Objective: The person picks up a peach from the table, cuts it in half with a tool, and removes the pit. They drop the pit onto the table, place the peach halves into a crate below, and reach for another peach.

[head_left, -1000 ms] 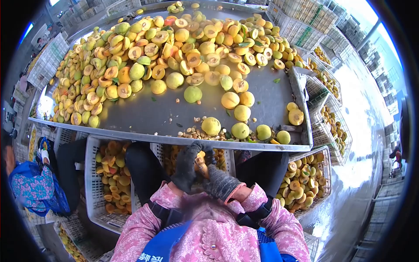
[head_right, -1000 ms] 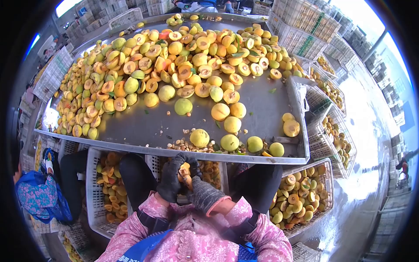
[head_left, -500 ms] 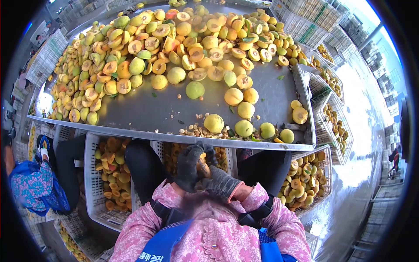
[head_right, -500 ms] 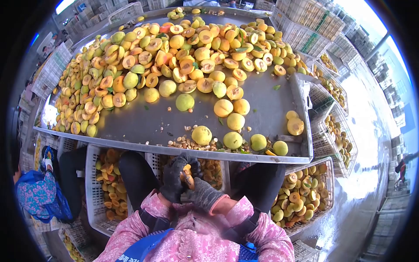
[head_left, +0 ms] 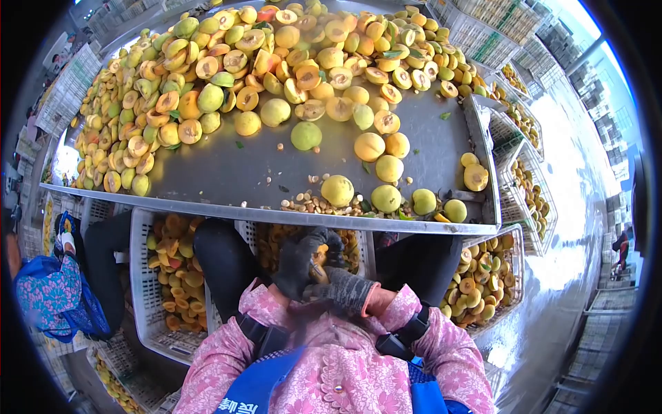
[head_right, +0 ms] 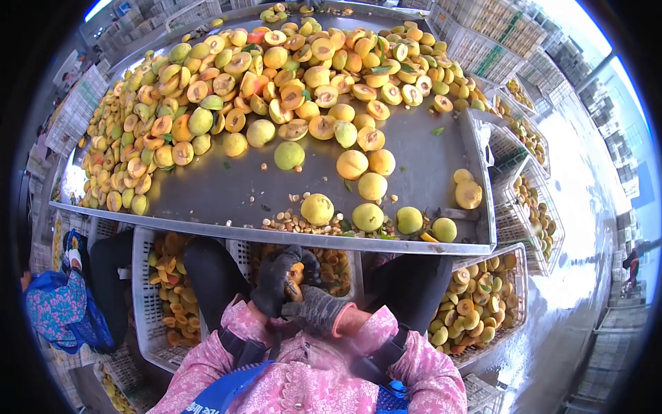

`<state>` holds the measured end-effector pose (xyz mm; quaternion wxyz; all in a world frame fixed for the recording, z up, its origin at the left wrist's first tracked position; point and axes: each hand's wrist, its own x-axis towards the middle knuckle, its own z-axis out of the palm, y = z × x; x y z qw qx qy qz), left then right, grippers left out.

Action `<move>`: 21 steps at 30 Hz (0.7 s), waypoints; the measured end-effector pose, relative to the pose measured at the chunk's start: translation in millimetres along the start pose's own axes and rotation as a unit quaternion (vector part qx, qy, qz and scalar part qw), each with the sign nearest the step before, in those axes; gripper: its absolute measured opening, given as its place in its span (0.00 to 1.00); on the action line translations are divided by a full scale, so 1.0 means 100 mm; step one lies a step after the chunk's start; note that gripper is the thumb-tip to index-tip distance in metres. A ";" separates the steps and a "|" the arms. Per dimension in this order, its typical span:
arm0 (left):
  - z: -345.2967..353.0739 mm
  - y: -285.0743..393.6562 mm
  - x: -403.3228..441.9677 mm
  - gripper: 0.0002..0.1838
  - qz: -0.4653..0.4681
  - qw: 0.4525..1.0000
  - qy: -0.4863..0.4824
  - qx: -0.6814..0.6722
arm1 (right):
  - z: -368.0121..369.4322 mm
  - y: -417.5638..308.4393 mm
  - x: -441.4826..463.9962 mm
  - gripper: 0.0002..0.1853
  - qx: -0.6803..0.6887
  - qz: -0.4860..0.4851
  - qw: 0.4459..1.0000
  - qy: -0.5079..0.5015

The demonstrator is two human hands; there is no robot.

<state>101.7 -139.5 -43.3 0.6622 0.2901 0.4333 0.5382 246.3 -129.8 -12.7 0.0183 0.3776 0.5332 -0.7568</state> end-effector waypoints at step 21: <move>-0.26 0.55 -0.39 0.09 0.146 0.985 0.057 0.071 | 0.03 0.24 -0.15 0.17 -0.079 -0.053 0.986 0.135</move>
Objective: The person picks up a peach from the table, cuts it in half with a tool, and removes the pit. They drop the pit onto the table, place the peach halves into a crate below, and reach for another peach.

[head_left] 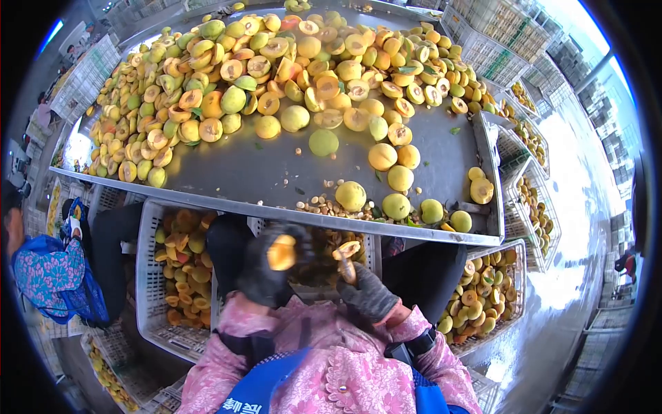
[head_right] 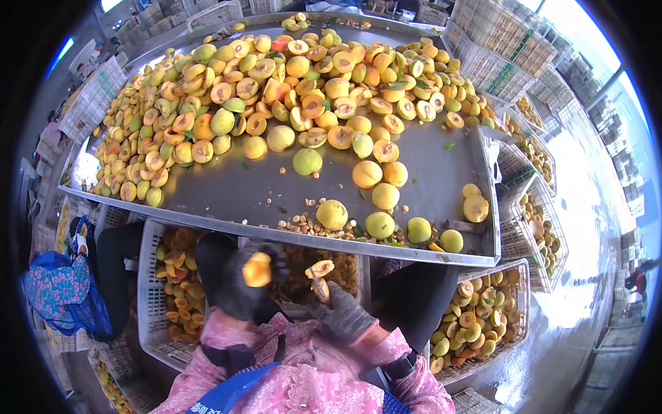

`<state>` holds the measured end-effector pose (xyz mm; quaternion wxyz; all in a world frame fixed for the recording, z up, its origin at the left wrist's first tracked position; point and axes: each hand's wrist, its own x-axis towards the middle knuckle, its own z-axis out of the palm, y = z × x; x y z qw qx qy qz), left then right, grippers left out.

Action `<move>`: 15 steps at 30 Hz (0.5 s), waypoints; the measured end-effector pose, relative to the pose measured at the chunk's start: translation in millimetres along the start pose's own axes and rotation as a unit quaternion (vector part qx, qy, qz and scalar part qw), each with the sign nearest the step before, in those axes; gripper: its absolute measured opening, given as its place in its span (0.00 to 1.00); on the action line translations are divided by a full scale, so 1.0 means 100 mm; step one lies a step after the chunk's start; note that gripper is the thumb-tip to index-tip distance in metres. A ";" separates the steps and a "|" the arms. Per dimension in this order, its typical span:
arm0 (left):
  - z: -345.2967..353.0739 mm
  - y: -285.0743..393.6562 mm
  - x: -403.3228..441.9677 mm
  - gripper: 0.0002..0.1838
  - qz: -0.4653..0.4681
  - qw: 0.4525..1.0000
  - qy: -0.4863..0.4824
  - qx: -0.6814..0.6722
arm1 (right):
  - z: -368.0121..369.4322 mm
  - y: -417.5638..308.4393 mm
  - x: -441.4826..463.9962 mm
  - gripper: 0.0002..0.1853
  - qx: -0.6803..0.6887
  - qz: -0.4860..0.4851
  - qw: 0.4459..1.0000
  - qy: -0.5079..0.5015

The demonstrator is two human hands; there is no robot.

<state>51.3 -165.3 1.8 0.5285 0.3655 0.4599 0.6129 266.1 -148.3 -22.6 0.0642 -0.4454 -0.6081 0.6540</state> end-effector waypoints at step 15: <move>0.15 0.19 1.01 0.20 0.397 0.723 -0.160 0.543 | -0.20 0.63 0.03 0.22 -0.232 -0.006 0.973 -0.010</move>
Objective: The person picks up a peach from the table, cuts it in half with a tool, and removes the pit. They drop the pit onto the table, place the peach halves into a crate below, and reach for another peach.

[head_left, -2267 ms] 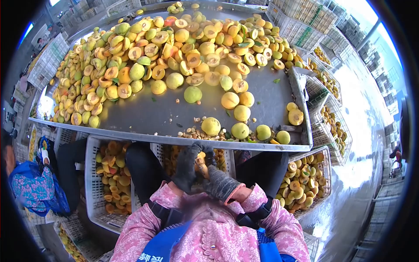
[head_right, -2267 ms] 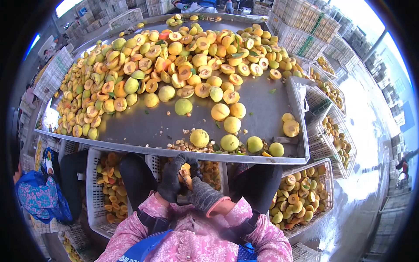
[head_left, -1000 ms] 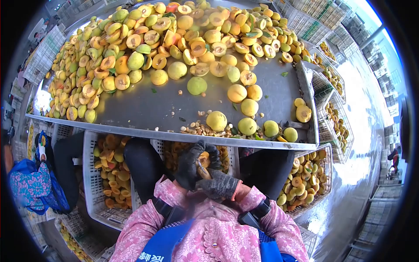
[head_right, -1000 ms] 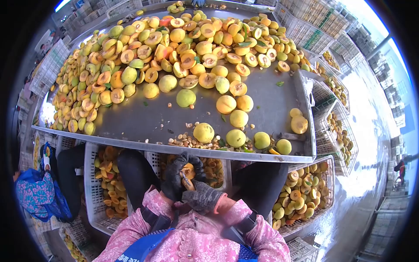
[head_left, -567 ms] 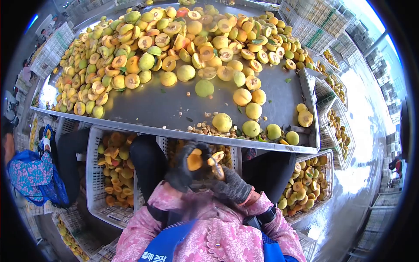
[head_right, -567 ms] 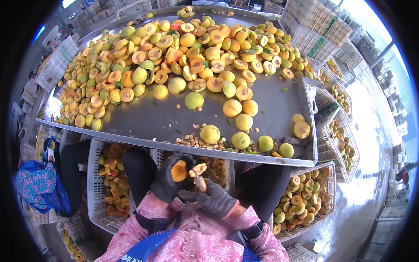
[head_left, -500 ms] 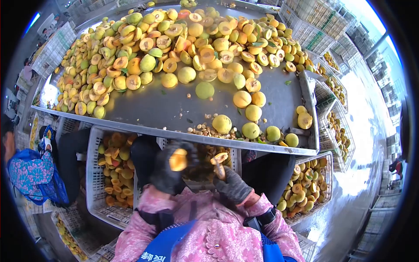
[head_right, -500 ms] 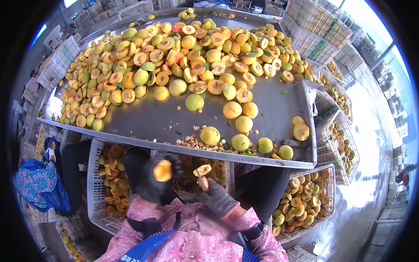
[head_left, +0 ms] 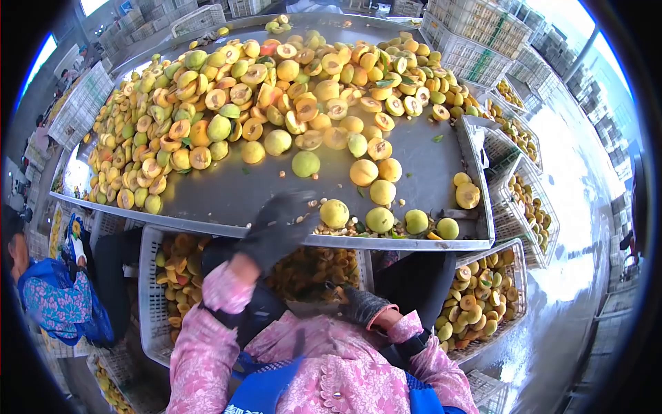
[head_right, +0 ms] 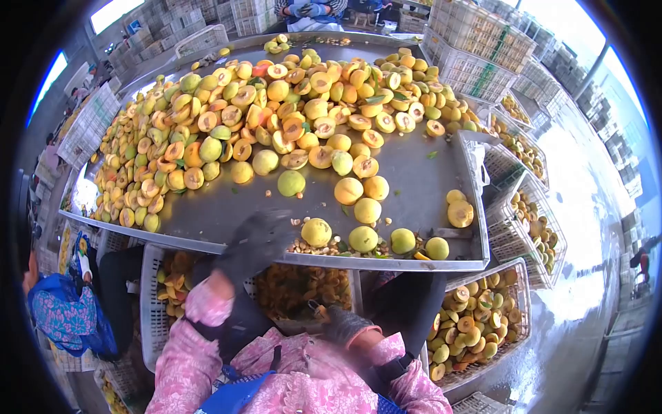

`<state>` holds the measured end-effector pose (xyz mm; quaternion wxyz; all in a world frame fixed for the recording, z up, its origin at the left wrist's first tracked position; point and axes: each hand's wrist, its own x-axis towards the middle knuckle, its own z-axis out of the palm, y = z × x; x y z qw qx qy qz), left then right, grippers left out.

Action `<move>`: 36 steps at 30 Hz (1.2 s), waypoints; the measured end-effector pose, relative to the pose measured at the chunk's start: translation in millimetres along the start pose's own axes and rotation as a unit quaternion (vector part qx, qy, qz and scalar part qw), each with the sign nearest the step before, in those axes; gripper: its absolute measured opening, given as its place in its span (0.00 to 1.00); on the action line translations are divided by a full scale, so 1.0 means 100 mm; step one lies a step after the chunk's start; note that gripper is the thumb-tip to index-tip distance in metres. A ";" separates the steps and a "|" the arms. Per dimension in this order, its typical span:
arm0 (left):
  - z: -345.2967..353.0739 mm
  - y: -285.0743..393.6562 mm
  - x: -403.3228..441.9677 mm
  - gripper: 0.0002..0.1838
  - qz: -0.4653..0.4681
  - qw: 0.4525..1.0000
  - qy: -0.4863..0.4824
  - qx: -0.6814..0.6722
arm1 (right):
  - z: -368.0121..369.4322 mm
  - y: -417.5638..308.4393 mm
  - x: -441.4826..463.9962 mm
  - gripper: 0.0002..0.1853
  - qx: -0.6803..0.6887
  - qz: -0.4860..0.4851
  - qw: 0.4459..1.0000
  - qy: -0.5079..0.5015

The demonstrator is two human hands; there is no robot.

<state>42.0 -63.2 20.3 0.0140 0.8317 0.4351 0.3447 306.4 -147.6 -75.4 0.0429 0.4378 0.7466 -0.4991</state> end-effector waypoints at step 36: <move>-0.38 1.01 0.12 0.24 -0.247 0.892 -0.130 -0.356 | -0.59 -0.79 -0.10 0.28 0.231 -0.092 0.933 0.262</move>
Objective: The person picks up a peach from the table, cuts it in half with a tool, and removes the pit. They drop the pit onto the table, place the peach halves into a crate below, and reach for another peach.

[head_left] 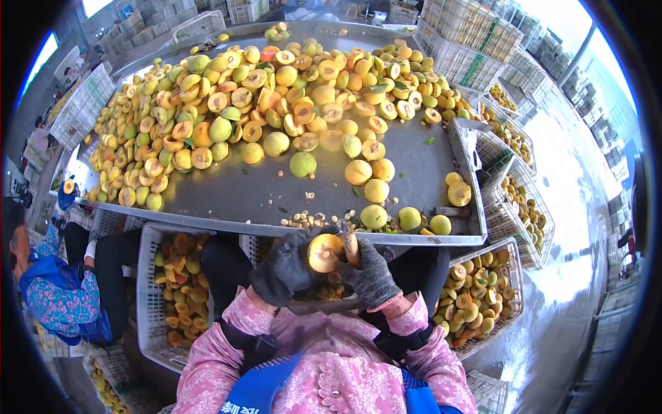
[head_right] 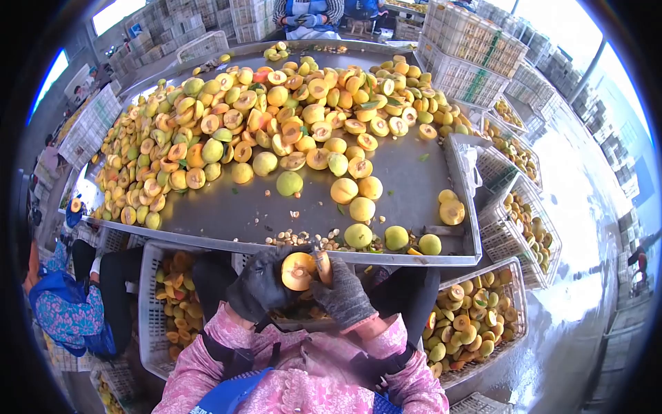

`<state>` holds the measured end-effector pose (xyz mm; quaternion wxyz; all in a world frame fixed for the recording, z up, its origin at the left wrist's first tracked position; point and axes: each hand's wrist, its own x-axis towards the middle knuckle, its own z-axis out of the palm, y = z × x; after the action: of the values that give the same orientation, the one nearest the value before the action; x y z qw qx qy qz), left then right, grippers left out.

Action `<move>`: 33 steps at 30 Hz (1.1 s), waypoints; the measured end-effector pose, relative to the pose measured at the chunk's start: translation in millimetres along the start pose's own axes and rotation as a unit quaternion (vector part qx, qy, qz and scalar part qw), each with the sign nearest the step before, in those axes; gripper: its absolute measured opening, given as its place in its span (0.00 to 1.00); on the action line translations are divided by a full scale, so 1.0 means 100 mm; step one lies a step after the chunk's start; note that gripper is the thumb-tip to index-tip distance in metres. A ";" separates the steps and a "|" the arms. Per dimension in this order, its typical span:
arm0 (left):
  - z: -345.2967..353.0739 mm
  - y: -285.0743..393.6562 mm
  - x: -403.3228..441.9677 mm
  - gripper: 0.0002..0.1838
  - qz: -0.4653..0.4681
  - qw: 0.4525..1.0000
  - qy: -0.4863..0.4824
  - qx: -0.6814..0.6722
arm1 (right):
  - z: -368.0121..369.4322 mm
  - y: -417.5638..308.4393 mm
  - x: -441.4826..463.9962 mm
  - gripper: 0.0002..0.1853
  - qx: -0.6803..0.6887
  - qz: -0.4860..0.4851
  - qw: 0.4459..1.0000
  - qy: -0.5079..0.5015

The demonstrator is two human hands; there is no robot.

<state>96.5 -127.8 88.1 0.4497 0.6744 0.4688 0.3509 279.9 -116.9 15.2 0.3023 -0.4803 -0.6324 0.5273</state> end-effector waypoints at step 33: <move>0.62 -0.56 -0.07 0.23 -0.054 0.740 0.230 -0.630 | 0.54 0.52 -0.17 0.20 0.074 0.006 0.993 -0.093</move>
<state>131.8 -142.4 13.6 0.6690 0.1101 0.2659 0.6853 252.6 -154.0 -46.5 0.2736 -0.4090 -0.6139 0.6172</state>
